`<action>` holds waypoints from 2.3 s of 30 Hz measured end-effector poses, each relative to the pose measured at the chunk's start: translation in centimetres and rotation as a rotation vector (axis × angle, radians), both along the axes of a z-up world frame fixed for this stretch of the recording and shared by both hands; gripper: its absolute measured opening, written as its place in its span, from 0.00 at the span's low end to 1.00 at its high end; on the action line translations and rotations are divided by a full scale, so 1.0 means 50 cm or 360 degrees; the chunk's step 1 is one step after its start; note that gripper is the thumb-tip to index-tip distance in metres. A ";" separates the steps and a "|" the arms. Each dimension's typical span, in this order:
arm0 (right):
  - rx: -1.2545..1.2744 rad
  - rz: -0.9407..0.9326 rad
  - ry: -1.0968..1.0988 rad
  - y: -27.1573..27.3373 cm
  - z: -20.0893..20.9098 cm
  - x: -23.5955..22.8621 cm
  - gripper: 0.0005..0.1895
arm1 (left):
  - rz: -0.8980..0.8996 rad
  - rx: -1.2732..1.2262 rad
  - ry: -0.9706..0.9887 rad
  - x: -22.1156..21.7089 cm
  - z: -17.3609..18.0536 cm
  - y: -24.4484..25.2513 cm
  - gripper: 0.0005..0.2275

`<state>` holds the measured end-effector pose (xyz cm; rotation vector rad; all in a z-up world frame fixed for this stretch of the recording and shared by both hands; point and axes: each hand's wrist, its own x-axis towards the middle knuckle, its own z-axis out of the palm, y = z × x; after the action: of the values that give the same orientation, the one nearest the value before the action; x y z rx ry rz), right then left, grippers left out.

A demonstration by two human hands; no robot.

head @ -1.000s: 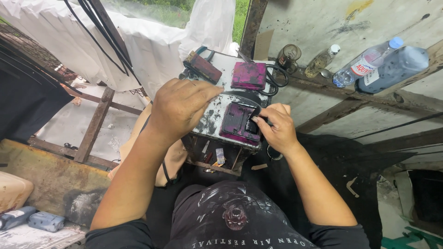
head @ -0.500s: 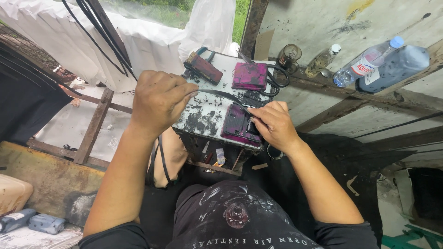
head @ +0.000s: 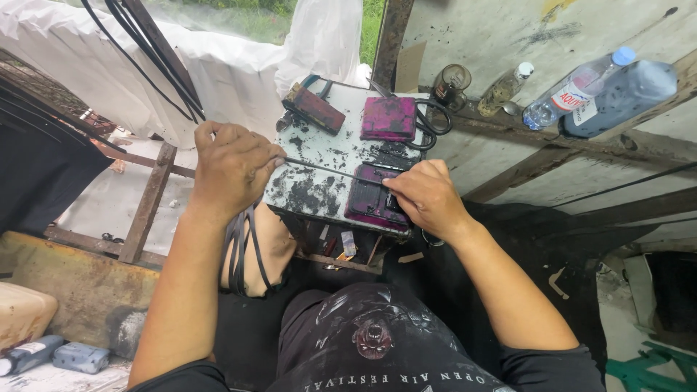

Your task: The person repeatedly rubs long black belts against a small purple device on a workbench, then hangs one belt on a wall line with a clothespin. The person repeats the rubbing action on another belt.

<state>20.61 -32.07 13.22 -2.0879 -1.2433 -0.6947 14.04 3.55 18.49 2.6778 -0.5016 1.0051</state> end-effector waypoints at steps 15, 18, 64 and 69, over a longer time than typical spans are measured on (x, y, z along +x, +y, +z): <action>-0.0139 -0.0099 -0.0068 -0.068 -0.004 -0.015 0.06 | -0.0088 0.0050 0.0234 0.018 -0.068 -0.042 0.02; -0.0167 -0.0151 -0.0069 -0.083 0.005 -0.025 0.05 | -0.0120 0.0071 0.0251 0.025 -0.075 -0.058 0.03; -0.0291 -0.0809 0.0006 -0.305 0.005 -0.095 0.04 | -0.0672 -0.0137 0.0192 0.094 -0.079 -0.282 0.02; -0.0287 -0.0787 0.0137 -0.309 0.015 -0.093 0.04 | -0.0691 -0.0129 0.0297 0.098 -0.071 -0.284 0.02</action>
<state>15.98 -47.54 13.96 -2.5813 -0.7655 -0.7114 18.94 -10.67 14.92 2.4054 -0.9263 0.6307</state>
